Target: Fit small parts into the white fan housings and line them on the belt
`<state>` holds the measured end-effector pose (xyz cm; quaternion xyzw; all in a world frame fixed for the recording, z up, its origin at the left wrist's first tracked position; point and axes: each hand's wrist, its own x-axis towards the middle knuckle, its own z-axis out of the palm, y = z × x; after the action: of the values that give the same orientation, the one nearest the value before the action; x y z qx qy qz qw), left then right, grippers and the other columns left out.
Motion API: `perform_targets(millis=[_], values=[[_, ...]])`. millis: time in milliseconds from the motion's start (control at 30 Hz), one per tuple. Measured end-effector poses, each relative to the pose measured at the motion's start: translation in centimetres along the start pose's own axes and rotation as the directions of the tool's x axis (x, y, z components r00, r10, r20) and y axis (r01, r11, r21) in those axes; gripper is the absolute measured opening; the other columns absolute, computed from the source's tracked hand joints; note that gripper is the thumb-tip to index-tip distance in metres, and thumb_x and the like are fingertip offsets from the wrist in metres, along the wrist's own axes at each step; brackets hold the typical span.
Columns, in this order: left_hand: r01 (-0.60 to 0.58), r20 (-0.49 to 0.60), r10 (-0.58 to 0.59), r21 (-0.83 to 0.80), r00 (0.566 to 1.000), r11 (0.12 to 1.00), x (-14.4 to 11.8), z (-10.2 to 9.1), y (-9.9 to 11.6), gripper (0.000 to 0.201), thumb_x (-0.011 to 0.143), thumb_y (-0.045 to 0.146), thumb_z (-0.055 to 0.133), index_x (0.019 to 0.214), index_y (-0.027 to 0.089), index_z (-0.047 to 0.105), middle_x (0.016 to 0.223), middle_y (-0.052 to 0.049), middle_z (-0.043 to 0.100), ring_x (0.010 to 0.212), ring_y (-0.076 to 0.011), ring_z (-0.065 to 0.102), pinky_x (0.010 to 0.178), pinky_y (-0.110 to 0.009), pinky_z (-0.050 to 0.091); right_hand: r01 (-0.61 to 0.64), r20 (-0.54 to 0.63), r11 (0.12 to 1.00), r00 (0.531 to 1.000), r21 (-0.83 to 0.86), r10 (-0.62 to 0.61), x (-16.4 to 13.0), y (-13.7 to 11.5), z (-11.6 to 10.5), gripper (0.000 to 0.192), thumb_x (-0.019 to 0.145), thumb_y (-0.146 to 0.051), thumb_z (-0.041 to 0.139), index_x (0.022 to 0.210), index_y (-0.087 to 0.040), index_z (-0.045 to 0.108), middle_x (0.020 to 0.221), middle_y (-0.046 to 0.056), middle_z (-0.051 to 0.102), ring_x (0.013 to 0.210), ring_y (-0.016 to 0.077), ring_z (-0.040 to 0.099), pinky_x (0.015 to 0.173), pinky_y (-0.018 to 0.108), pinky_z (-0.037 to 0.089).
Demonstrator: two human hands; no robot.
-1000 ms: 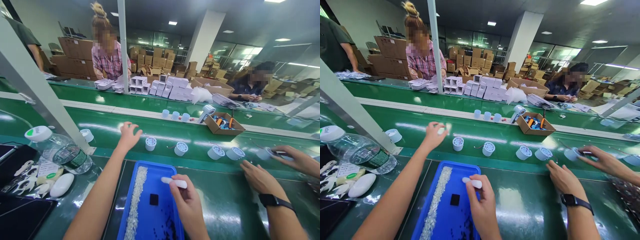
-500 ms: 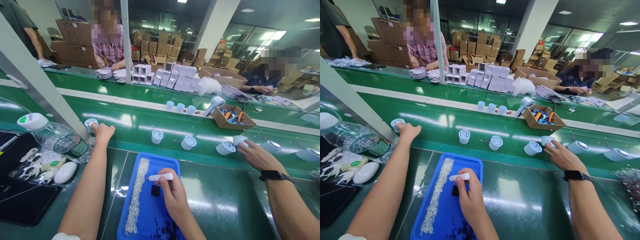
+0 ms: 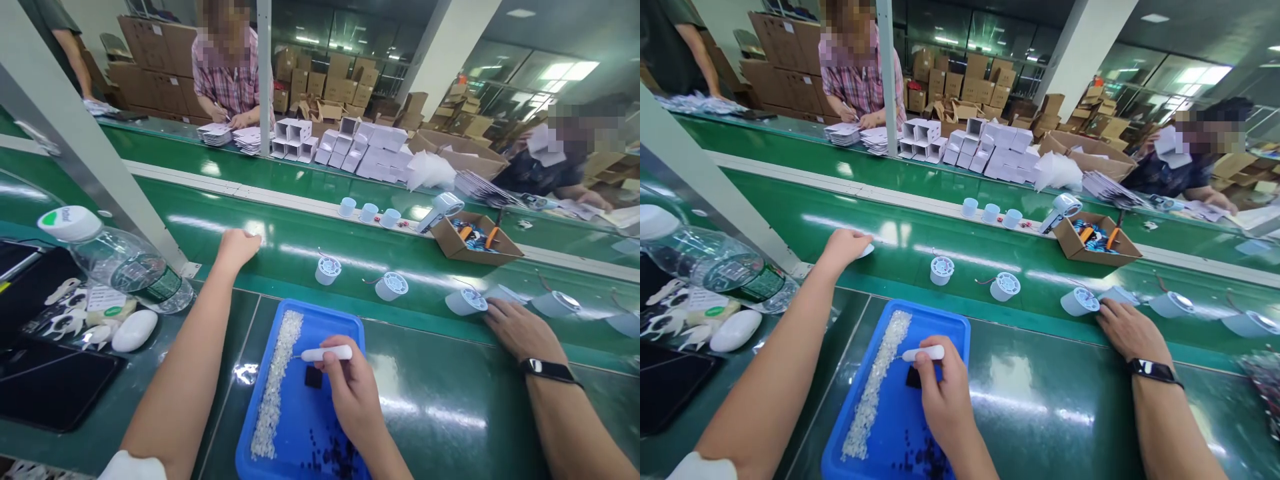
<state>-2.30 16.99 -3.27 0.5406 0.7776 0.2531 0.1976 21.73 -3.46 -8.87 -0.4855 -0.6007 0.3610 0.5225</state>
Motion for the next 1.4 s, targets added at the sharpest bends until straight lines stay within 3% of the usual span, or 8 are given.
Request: perform_targets(millis=[67,167,267,433,533,800,1067,1400], values=[[-0.033,0.05,0.034,-0.016,0.998,0.999,-0.5,0.7,0.9,0.02,0.073,0.037,0.054,0.067,0.019,0.063,0.074,-0.008,0.068,0.085,-0.0255,0.065,0.078,-0.031,0.048,0.02,-0.011,0.999,1.0,-0.029,-0.021,-0.1,0.0,-0.2,0.011,0.091,-0.037,0.056,0.098,-0.034,0.064,0.08,0.005,0.064,0.06,0.0255,0.061,0.044,0.037,0.052],[-0.07,0.07,0.07,-0.013,0.995,0.997,-1.5,1.8,2.0,0.019,0.071,0.039,0.057,0.074,0.02,0.06,0.086,-0.008,0.069,0.084,-0.023,0.064,0.072,-0.03,0.048,0.068,-0.03,0.991,0.997,-0.115,-0.072,-0.4,-0.2,-0.7,0.009,0.091,-0.036,0.057,0.096,-0.035,0.064,0.08,0.005,0.063,0.062,0.0261,0.06,0.046,0.039,0.051],[-0.094,0.069,0.092,0.023,0.993,0.995,-2.2,2.8,2.6,0.025,0.068,0.035,0.061,0.087,0.02,0.056,0.102,-0.011,0.065,0.09,-0.0243,0.062,0.072,-0.031,0.047,0.124,-0.057,0.969,0.989,-0.214,-0.139,-0.8,-0.4,-1.2,0.007,0.09,-0.034,0.059,0.095,-0.036,0.063,0.082,0.006,0.062,0.067,0.0275,0.058,0.05,0.041,0.05],[-0.131,0.1,0.122,0.086,0.987,0.988,-2.9,3.0,3.0,0.028,0.068,0.032,0.062,0.092,0.02,0.052,0.107,-0.013,0.061,0.094,-0.0268,0.06,0.074,-0.034,0.046,0.096,-0.14,0.953,0.98,-0.289,-0.141,-1.5,0.1,-2.0,0.01,0.091,-0.038,0.056,0.099,-0.035,0.062,0.083,0.008,0.061,0.067,0.0283,0.057,0.05,0.044,0.047],[-0.131,0.124,0.117,0.109,0.985,0.985,-2.9,2.8,3.0,0.025,0.069,0.03,0.062,0.09,0.02,0.053,0.107,-0.013,0.061,0.092,-0.027,0.061,0.072,-0.034,0.045,0.043,-0.165,0.956,0.982,-0.29,-0.095,-1.7,0.3,-2.3,0.01,0.092,-0.04,0.054,0.097,-0.034,0.061,0.078,0.008,0.059,0.06,0.0261,0.054,0.046,0.042,0.044],[-0.181,0.192,0.154,0.13,0.969,0.975,-2.4,3.1,3.0,0.015,0.068,0.031,0.059,0.079,0.021,0.058,0.092,-0.01,0.067,0.087,-0.0276,0.062,0.069,-0.034,0.045,0.022,-0.179,0.953,0.981,-0.303,-0.08,-2.2,0.0,-2.6,0.015,0.096,-0.04,0.049,0.094,-0.028,0.057,0.079,0.005,0.056,0.064,0.0221,0.054,0.053,0.035,0.044],[-0.274,0.173,0.248,0.147,0.953,0.95,-2.0,4.5,2.5,0.021,0.07,0.039,0.058,0.078,0.021,0.065,0.097,-0.01,0.062,0.114,-0.0311,0.049,0.096,-0.039,0.041,0.052,-0.139,0.961,0.986,-0.27,-0.092,-2.3,-0.2,-2.3,0.014,0.099,-0.034,0.045,0.099,-0.022,0.054,0.084,0.0,0.054,0.066,0.0143,0.055,0.058,0.026,0.044],[-0.269,0.186,0.244,0.122,0.952,0.955,-2.4,4.5,2.9,0.022,0.071,0.04,0.057,0.078,0.021,0.064,0.093,-0.01,0.059,0.106,-0.0296,0.051,0.097,-0.04,0.04,0.005,-0.145,0.984,0.989,-0.177,-0.031,-2.2,-0.4,-2.2,0.017,0.1,-0.035,0.045,0.098,-0.021,0.055,0.083,0.002,0.057,0.061,0.0141,0.057,0.054,0.025,0.048]])
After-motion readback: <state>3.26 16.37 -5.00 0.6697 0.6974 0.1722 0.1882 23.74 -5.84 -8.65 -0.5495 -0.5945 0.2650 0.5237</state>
